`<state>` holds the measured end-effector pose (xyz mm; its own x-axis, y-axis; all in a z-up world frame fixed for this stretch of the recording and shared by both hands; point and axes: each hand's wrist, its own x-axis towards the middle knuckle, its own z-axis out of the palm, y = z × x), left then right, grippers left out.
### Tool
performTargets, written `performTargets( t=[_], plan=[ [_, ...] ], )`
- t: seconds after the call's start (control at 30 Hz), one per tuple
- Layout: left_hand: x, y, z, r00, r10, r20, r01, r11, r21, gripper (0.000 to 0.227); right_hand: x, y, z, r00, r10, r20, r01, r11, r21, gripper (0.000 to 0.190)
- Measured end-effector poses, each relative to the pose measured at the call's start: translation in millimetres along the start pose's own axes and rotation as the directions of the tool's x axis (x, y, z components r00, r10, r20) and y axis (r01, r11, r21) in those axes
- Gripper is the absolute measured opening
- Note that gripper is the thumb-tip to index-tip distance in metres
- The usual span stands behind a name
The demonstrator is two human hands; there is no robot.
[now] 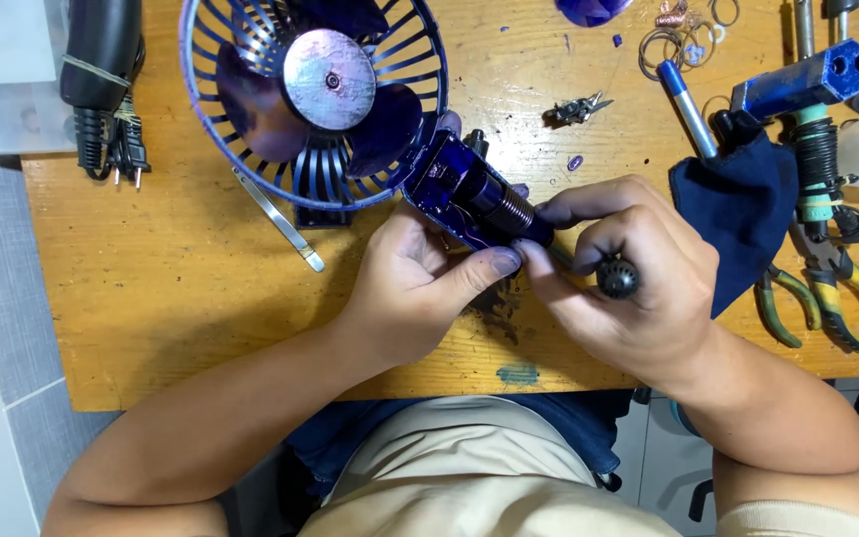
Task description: Coloring the plastic housing of a disassembled handheld fan using a permanent marker on a workshop table.
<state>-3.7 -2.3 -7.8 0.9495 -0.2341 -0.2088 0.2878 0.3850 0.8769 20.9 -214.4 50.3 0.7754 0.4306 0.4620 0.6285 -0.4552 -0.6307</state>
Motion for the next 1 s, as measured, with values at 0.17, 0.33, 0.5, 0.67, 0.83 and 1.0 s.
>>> performTargets(
  t=[0.17, 0.33, 0.5, 0.67, 0.83, 1.0],
  plan=[
    [-1.3, -9.8, 0.0, 1.000, 0.009, -0.005, -0.009, 0.999, -0.043, 0.046, -0.9, 1.7, 1.2, 1.000, -0.014, -0.001, 0.014, 1.000, -0.014, 0.040],
    [-1.4, -3.5, 0.8, 1.000, -0.018, 0.005, 0.019, 1.000, -0.016, 0.035, -0.9, 2.7, -0.1, 0.999, 0.027, 0.033, -0.026, 0.999, -0.026, 0.040],
    [-1.7, -11.6, 1.5, 0.999, -0.028, -0.032, 0.027, 0.999, -0.044, 0.050, 2.6, 8.6, -3.6, 0.991, -0.125, 0.037, 0.126, 0.991, -0.032, 0.037],
    [0.2, -11.0, -0.1, 1.000, -0.006, -0.005, 0.005, 0.997, -0.078, 0.049, 11.9, 2.2, -3.3, 0.972, -0.228, 0.055, 0.229, 0.973, -0.015, 0.034],
    [0.0, -9.7, -3.4, 1.000, 0.010, 0.004, -0.010, 0.998, -0.058, 0.047, 11.2, 6.8, -9.2, 0.962, -0.250, 0.108, 0.254, 0.967, -0.026, 0.032],
    [2.6, 12.4, -5.0, 0.994, -0.071, 0.083, 0.077, 0.994, -0.075, 0.035, 6.0, 15.3, -38.0, 0.994, -0.089, 0.056, 0.094, 0.991, -0.093, 0.029]
  ],
)
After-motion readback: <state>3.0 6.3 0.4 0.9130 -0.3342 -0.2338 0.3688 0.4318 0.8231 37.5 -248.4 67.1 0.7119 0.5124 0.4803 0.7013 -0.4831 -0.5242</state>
